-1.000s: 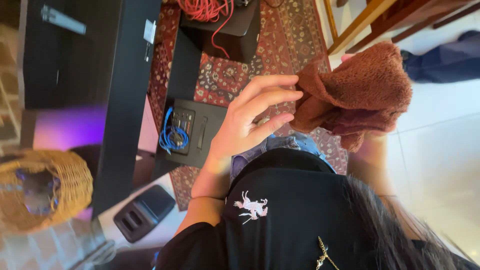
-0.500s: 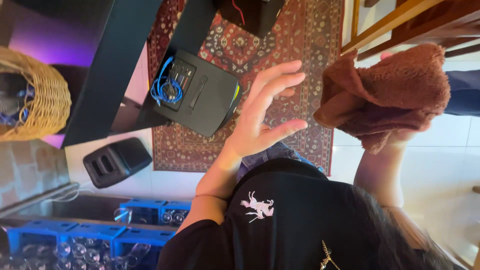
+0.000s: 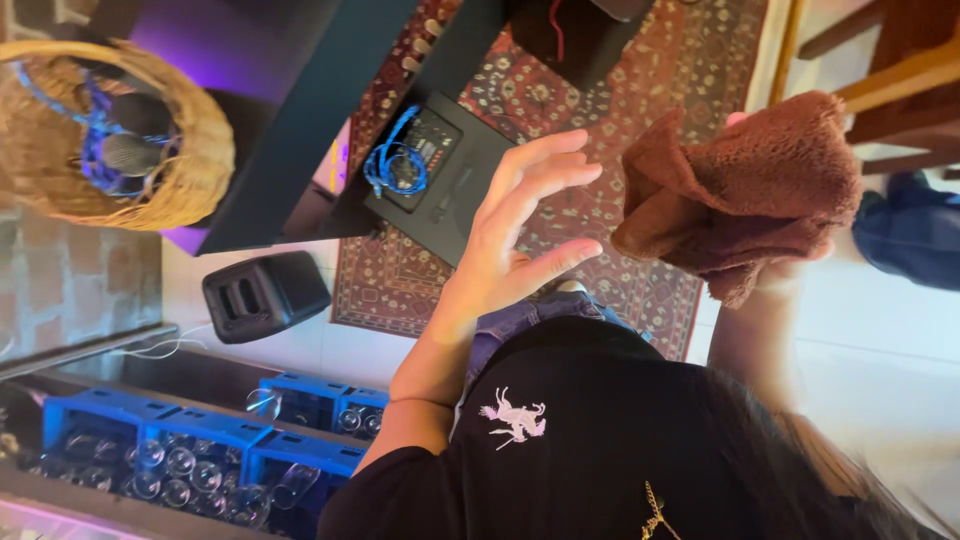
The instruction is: Wiping down microphones with a cloth and organizing cables.
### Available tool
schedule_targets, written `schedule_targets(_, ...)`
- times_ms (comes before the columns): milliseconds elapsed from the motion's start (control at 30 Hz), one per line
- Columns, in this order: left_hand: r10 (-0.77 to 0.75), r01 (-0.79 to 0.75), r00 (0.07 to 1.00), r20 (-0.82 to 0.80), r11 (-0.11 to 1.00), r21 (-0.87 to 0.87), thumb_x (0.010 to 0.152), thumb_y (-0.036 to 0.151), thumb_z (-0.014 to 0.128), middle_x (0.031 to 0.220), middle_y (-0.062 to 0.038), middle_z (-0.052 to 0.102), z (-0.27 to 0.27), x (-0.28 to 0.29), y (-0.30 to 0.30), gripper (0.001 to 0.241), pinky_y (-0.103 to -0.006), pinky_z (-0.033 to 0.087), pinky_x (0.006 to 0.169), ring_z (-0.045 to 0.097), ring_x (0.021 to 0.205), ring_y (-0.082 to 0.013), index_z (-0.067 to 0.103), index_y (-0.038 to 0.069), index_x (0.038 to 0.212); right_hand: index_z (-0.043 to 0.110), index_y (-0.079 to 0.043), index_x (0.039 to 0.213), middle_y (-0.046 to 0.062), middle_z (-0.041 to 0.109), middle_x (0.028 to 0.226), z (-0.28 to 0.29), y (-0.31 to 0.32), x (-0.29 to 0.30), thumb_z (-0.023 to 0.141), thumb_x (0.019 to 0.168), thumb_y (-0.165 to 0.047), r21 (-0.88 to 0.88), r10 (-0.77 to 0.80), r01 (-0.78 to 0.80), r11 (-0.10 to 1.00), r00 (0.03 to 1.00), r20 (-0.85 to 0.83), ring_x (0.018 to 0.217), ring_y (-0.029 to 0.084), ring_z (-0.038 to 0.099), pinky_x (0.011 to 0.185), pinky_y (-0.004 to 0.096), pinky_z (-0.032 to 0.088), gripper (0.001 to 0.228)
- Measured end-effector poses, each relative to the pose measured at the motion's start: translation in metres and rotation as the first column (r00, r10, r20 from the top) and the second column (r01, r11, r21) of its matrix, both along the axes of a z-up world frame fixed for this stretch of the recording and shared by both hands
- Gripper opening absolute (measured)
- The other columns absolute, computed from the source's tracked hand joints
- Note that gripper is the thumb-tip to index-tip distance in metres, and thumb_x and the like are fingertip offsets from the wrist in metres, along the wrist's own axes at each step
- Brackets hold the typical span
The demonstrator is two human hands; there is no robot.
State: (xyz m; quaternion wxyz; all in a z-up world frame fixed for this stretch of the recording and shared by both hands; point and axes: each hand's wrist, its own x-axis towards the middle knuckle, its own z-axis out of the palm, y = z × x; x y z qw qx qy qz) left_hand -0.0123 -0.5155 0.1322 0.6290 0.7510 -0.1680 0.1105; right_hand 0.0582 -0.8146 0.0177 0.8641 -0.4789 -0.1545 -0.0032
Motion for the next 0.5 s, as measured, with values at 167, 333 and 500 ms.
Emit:
schedule_targets(167, 0.049, -0.049, 0.999, -0.024, 0.999, -0.001, 0.093, 0.014, 0.088, 0.153, -0.008, 0.048, 0.005, -0.007, 0.048, 0.05, -0.0371, 0.051, 0.117, 0.059, 0.136, -0.024, 0.062, 0.012, 0.136, 0.047, -0.003, 0.154, 0.018, 0.059, 0.147, 0.016, 0.066, 0.004, 0.064, 0.102, -0.064, 0.011, 0.037, -0.037, 0.999, 0.999, 0.025, 0.129, 0.025, 0.058, 0.118, 0.039, 0.044, 0.081)
schedule_targets(333, 0.083, -0.083, 0.996, -0.023, 0.996, 0.011, 0.093, 0.014, 0.087, 0.153, -0.009, 0.048, 0.006, -0.016, 0.093, 0.049, -0.0378, 0.05, 0.118, 0.058, 0.137, -0.0245, 0.062, 0.012, 0.136, 0.045, -0.005, 0.155, 0.017, 0.059, 0.148, 0.021, 0.122, 0.005, 0.063, 0.1, -0.068, 0.02, 0.075, -0.076, 0.997, 0.996, 0.052, 0.132, 0.025, 0.057, 0.12, 0.039, 0.043, 0.086)
schedule_targets(500, 0.098, -0.096, 0.995, -0.018, 0.993, 0.075, 0.093, 0.015, 0.087, 0.151, -0.01, 0.049, 0.003, -0.021, 0.126, 0.049, -0.0389, 0.049, 0.118, 0.057, 0.138, -0.0265, 0.062, 0.011, 0.135, 0.04, -0.001, 0.156, 0.021, 0.053, 0.151, -0.013, 0.139, 0.0, 0.069, 0.105, -0.062, -0.022, 0.002, -0.006, 1.0, 0.99, -0.141, 0.132, 0.029, 0.054, 0.122, 0.045, 0.04, 0.085)
